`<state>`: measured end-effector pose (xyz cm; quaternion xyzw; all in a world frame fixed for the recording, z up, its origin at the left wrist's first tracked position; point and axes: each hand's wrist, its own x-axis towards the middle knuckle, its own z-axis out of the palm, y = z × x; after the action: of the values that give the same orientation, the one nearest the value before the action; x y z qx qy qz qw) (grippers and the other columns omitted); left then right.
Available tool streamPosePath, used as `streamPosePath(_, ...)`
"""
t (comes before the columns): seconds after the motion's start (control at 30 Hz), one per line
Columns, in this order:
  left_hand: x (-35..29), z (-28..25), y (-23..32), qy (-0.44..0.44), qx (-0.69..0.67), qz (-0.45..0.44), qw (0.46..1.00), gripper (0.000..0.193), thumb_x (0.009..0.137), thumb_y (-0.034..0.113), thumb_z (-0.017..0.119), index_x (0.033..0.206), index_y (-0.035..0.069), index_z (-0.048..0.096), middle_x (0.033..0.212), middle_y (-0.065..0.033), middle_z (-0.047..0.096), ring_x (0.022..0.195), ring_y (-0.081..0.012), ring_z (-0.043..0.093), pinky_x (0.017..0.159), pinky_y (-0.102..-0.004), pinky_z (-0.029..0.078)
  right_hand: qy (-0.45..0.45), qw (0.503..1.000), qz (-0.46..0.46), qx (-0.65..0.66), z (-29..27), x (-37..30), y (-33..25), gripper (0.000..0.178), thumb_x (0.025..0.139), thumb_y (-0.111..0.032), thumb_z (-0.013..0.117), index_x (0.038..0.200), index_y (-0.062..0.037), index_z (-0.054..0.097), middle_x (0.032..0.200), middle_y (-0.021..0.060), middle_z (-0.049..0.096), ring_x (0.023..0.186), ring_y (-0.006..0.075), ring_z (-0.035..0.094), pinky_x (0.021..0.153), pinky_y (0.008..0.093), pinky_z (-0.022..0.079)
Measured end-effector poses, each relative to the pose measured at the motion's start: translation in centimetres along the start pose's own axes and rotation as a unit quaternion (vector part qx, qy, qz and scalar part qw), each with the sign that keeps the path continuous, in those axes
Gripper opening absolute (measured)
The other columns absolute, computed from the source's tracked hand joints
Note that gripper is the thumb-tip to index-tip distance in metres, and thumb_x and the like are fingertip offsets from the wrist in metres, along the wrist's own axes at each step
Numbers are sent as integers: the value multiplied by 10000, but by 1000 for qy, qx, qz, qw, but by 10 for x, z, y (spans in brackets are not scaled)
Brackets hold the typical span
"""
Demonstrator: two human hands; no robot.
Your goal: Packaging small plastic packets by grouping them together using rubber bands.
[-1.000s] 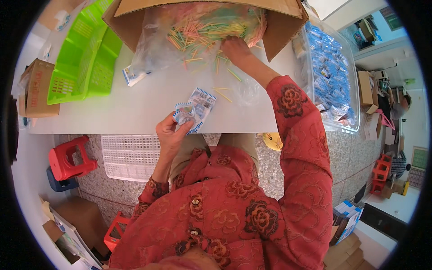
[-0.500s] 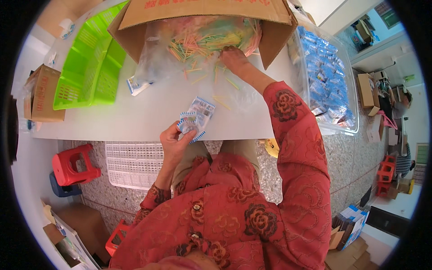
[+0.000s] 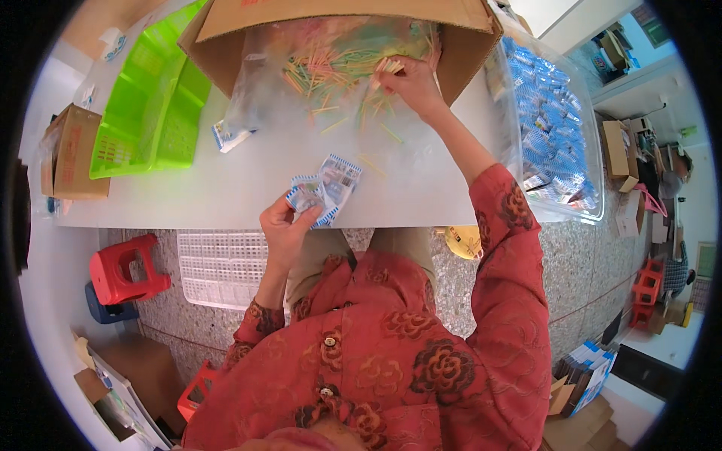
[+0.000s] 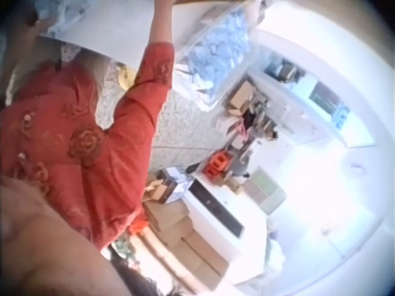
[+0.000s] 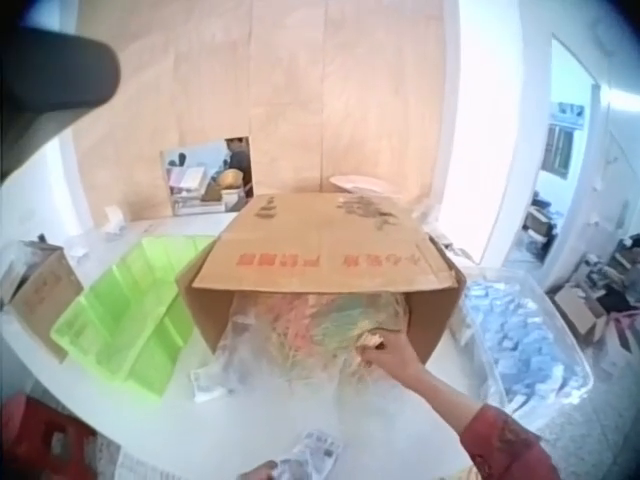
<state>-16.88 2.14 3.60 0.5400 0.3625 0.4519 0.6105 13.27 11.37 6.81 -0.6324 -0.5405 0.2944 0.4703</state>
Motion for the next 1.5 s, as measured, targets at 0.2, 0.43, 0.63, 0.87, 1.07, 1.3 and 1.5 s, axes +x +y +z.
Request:
streamPosePath(0.2,8,0,3,-6,11,39,999,128,728,-20,727,706,-2,603,703,1,596,663,-49,505,611,-208,401,-70,997,25,32,34,-45,44,135,821,-97,639,924,-11,646,714,31,647,615,76,583,574,235,485)
streamPosePath(0.43,9,1,6,-9,25,54,998,118,730,-12,736,716,2,620,711,-14,620,664,-58,538,614,-216,419,-77,995,-19,58,29,-55,-1,68,864,-71,606,901,-15,613,824,47,667,661,67,578,568,224,480)
streamPosePath(0.63,9,2,6,-36,81,93,992,129,720,-4,750,724,2,622,706,-22,617,645,-74,547,586,-221,424,-179,957,-37,225,8,-87,-112,55,872,-29,594,922,-7,605,846,55,659,653,70,556,570,204,455)
streamPosePath(0.87,7,8,10,-64,75,102,990,121,719,-37,739,745,-4,625,752,-41,632,687,-97,575,631,-233,446,-260,940,-14,223,13,-110,-127,62,852,-6,628,909,-9,605,867,42,656,672,54,554,572,193,452)
streamPosePath(1.07,7,8,13,-60,106,127,984,139,704,-18,755,734,-11,620,720,-45,626,649,-109,588,595,-244,451,-246,951,7,188,13,-112,-123,54,835,-44,653,878,-33,623,787,-30,608,688,30,520,591,196,422)
streamPosePath(1.3,5,11,17,-53,142,98,984,105,714,-27,727,740,3,630,728,-14,633,668,-68,557,610,-220,433,-240,958,-158,-12,13,-115,-127,69,829,-24,651,892,-35,625,764,-1,596,672,62,552,559,215,433)
streamPosePath(1.5,7,14,19,-62,138,121,981,96,725,-16,724,737,4,631,719,-10,630,659,-68,557,603,-218,432,-260,949,-170,-48,11,-111,-125,119,800,-16,667,911,-34,627,801,5,590,654,87,537,551,222,431)
